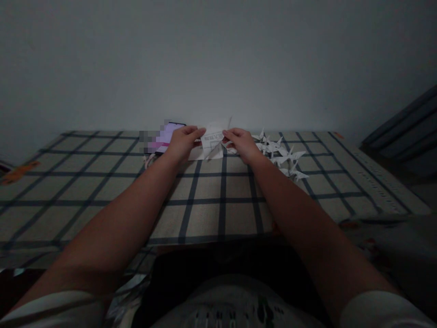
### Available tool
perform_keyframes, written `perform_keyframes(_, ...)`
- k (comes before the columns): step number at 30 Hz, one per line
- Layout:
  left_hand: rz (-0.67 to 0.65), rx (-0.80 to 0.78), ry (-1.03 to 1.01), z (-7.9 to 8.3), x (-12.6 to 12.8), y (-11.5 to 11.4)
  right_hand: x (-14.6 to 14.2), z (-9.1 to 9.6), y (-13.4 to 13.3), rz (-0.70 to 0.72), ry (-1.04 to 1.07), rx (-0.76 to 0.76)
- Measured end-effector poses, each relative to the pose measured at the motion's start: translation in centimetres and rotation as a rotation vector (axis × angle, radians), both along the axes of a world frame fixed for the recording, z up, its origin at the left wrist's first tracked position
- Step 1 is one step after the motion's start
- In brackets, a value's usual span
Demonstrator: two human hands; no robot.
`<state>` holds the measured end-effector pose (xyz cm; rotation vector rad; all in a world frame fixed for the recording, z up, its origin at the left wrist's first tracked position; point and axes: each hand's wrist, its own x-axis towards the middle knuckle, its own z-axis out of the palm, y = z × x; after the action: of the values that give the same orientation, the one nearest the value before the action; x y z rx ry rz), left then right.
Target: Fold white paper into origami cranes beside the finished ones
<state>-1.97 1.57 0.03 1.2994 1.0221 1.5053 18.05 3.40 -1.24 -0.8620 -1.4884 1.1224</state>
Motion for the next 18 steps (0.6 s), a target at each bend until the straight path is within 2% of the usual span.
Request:
perform_keyframes(7,-0.02,-0.001,0.041,-0.08,-0.01,-0.02,0.08,-0.02,0.06,0.027,0.082,-0.034)
perform_keyframes(11,-0.025,-0.028,0.068,-0.21,-0.06,0.18,0.1,-0.14,0.3,-0.025,0.099,-0.006)
perform_keyframes(18,0.019,-0.015,0.074,-0.4,-0.17,0.45,0.06,0.03,0.33,-0.046,0.138,-0.057)
